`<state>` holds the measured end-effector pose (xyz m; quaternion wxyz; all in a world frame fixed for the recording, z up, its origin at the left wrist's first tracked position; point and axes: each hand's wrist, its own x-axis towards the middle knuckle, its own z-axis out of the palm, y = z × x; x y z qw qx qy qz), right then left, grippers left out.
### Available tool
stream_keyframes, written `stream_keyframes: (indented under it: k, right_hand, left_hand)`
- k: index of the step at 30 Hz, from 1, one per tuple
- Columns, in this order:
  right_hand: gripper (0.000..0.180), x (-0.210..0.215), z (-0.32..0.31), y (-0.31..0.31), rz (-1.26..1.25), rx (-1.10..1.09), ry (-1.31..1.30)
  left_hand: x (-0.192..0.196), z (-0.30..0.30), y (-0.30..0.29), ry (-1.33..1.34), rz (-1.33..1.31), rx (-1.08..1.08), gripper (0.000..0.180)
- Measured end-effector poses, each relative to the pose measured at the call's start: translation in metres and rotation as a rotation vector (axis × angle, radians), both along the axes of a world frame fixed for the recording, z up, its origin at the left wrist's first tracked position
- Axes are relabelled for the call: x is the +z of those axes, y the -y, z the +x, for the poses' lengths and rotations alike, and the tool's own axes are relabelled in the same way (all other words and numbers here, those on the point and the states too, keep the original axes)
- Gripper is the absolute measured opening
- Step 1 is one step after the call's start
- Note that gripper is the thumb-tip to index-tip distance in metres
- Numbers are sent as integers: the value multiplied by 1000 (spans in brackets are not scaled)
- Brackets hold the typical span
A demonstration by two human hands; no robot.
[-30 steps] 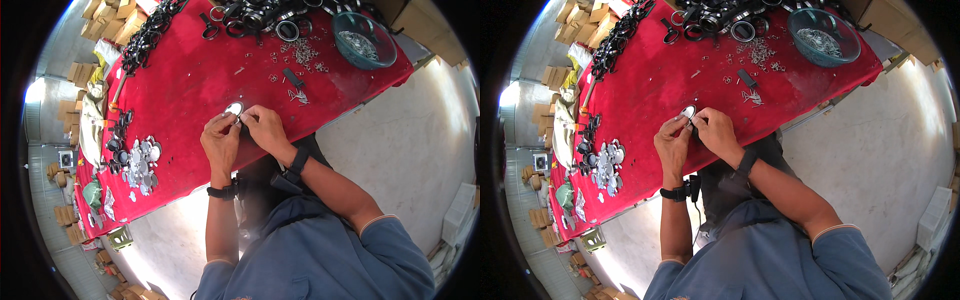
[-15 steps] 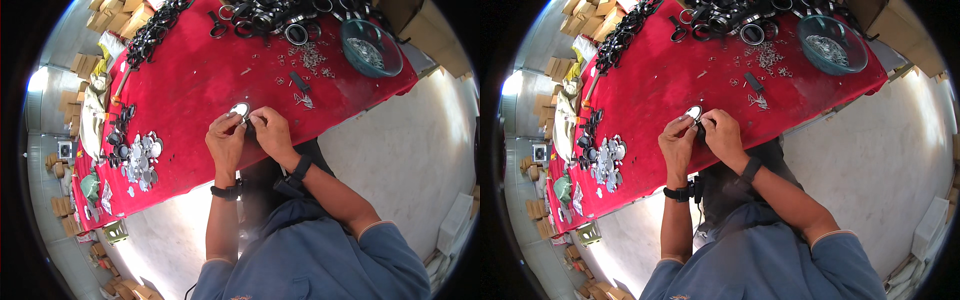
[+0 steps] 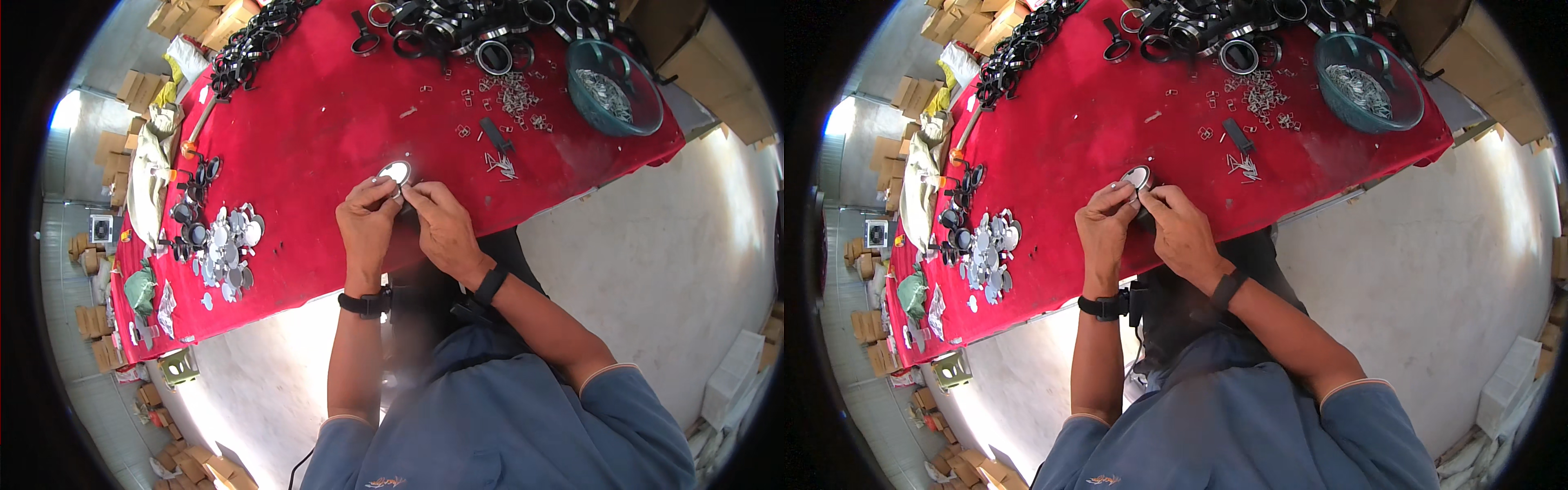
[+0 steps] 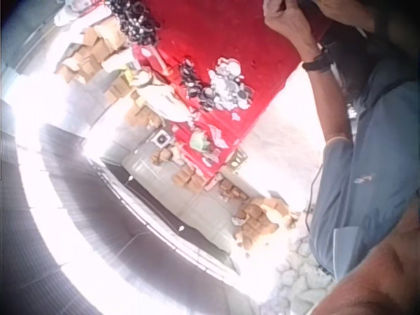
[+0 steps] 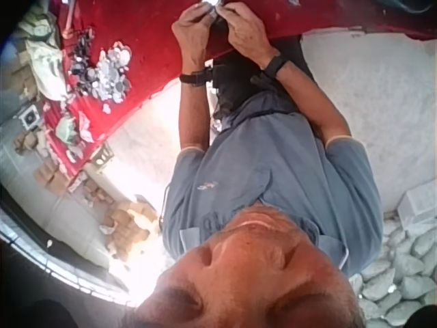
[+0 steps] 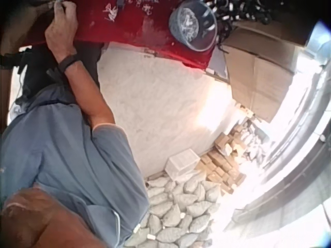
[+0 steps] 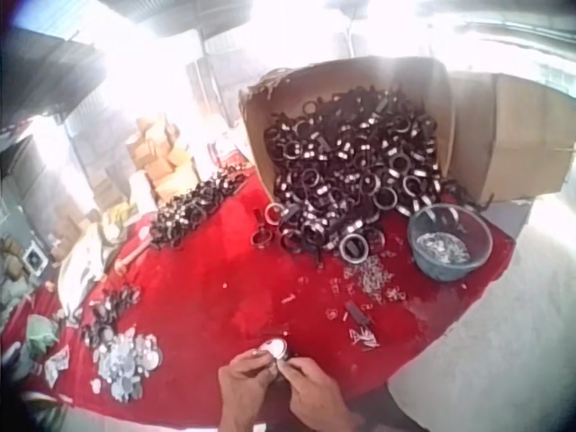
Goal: The recorder is assembling small metal rings and pins into black plastic circular housings at a factory workstation.
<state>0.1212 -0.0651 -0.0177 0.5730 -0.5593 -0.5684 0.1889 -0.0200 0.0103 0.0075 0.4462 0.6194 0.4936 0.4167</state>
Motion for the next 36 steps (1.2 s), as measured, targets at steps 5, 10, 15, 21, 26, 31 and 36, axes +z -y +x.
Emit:
stream_keyframes:
  k: [5, 10, 15, 21, 26, 31, 36]
  right_hand:
    - [21, 5, 9, -8, -68, -53, -176]
    - [20, 18, 18, -24, -434, -31, -336]
    - [22, 9, 8, -36, -467, -28, -327]
    - [22, -11, 7, -35, -350, -59, -280]
    - [14, -5, 2, -27, -343, -85, -306]
    - [16, 1, -1, -11, -82, -85, -118]
    - [29, 2, 2, 0, 51, -93, 47]
  left_hand:
    - [4, -5, -2, 59, -54, -97, 30]
    - [-4, -6, -6, -70, 57, -64, 27]
    - [-4, -2, -9, -108, 126, -30, 26]
    - [-7, 4, -6, -119, 110, -36, 27]
    - [-8, 3, 3, -94, 79, 43, 28]
    - [-6, 5, 5, -144, 156, 41, 27]
    - [-10, 16, 5, -126, 156, 58, 25]
